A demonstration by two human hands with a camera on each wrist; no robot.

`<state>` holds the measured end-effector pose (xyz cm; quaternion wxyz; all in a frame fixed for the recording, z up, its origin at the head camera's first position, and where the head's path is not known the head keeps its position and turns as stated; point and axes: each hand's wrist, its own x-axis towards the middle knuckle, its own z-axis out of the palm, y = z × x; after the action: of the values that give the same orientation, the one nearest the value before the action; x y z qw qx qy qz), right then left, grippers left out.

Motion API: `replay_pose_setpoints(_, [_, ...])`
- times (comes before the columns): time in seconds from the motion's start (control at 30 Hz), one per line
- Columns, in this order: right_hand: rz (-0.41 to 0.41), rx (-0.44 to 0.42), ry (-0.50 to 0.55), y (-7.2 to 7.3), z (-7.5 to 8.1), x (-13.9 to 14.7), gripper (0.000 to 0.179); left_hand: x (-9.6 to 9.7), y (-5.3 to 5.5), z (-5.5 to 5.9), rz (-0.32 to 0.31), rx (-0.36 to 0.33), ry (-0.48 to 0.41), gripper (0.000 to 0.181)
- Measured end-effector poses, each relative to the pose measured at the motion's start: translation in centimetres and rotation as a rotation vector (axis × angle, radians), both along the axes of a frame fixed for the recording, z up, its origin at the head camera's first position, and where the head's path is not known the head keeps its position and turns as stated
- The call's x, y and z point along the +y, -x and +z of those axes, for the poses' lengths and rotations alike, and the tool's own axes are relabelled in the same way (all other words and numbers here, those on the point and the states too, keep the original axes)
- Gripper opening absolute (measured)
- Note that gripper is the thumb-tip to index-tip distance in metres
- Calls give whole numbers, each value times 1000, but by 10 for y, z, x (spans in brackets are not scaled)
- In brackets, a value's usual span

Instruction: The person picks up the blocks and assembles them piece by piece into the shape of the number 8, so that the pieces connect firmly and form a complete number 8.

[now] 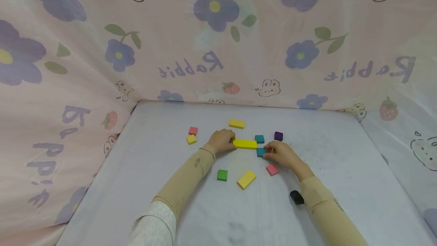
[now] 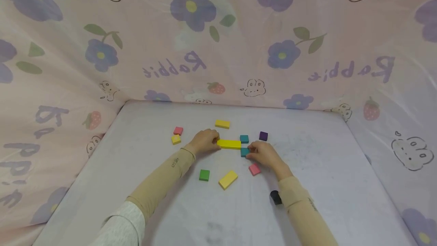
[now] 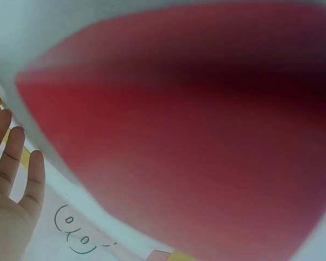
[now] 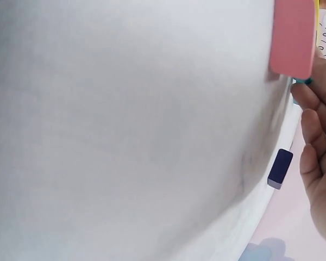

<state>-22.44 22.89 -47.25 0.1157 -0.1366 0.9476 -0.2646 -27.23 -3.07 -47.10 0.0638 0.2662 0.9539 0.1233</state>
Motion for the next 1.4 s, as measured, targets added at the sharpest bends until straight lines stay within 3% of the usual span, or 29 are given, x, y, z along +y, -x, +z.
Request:
replay_pose_setpoints(0.43, [25, -3, -74, 0, 7, -3, 35, 5, -3, 2, -51, 66, 141, 35])
replay_pose_setpoints(0.67, [30, 18, -90, -1, 6, -4, 34, 0, -2, -1, -46, 74, 116, 43])
replay_pose_setpoints(0.8, [27, 11, -94, 0, 4, -4, 35, -9, -1, 3, -36, 47, 72, 49])
replay_pose_setpoints(1.03, [17, 31, -98, -1, 7, -3, 34, -38, 5, 11, 59, 83, 50, 38])
replay_pose_setpoints(1.2, [18, 9, -88, -1, 7, -3, 35, -72, 12, 17, 112, 129, 24, 34])
replay_pose_setpoints(1.4, [22, 14, -74, -2, 6, -2, 35, -113, 15, 22, 160, 135, 19, 38])
